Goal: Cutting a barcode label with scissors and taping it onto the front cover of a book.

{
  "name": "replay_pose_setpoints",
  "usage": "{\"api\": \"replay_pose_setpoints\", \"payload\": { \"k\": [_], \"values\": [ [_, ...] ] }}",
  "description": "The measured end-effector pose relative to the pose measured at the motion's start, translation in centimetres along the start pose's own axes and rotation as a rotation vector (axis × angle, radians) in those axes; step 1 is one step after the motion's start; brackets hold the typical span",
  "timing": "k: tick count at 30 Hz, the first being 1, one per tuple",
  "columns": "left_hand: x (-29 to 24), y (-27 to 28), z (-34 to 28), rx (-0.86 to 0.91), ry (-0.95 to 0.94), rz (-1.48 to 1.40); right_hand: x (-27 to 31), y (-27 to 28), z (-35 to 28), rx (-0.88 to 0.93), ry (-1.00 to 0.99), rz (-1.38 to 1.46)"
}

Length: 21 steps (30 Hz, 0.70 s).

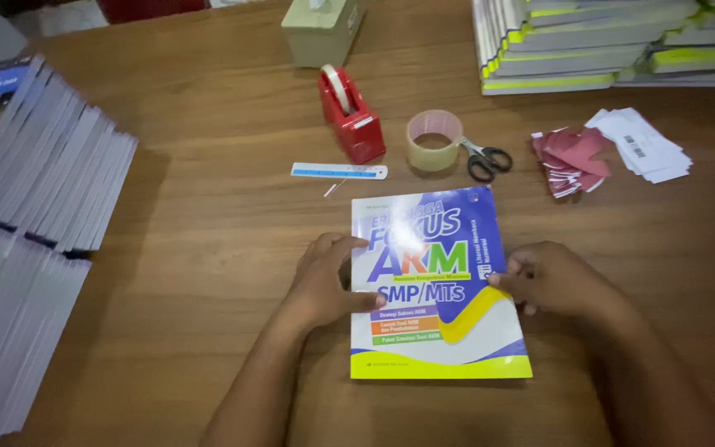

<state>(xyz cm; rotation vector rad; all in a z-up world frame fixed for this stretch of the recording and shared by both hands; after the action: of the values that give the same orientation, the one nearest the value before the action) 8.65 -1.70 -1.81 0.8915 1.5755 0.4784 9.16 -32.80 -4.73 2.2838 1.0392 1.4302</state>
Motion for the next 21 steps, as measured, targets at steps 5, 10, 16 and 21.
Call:
{"api": "replay_pose_setpoints", "payload": {
  "k": [5,10,16,21],
  "values": [
    [0.3,0.0,-0.2,-0.035,-0.080,0.012,0.4,0.9,-0.6,-0.070,0.045,-0.139],
    [0.0,0.4,-0.3,-0.316,-0.345,-0.053,-1.5,5.9,-0.8,-0.384,0.456,0.114],
    [-6.1,-3.1,2.1,-0.177,-0.406,0.088,-10.3,14.6,-0.4,-0.752,0.124,-0.016],
    [-17.1,-10.0,4.1,0.037,-0.886,0.101,-12.0,18.9,0.1,-1.111,0.194,-0.099]
  ]
}}
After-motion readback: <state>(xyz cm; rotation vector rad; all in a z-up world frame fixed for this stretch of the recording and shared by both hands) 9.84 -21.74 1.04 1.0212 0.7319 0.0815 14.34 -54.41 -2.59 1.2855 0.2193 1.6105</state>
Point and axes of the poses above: each hand's wrist, its own z-axis towards the middle knuckle, its own y-axis out of the back of the hand, x = y × z, the point moved 9 cm from there along z, towards the middle knuckle, and after that the axes turned 1 degree about y, right-handed, at the moved point
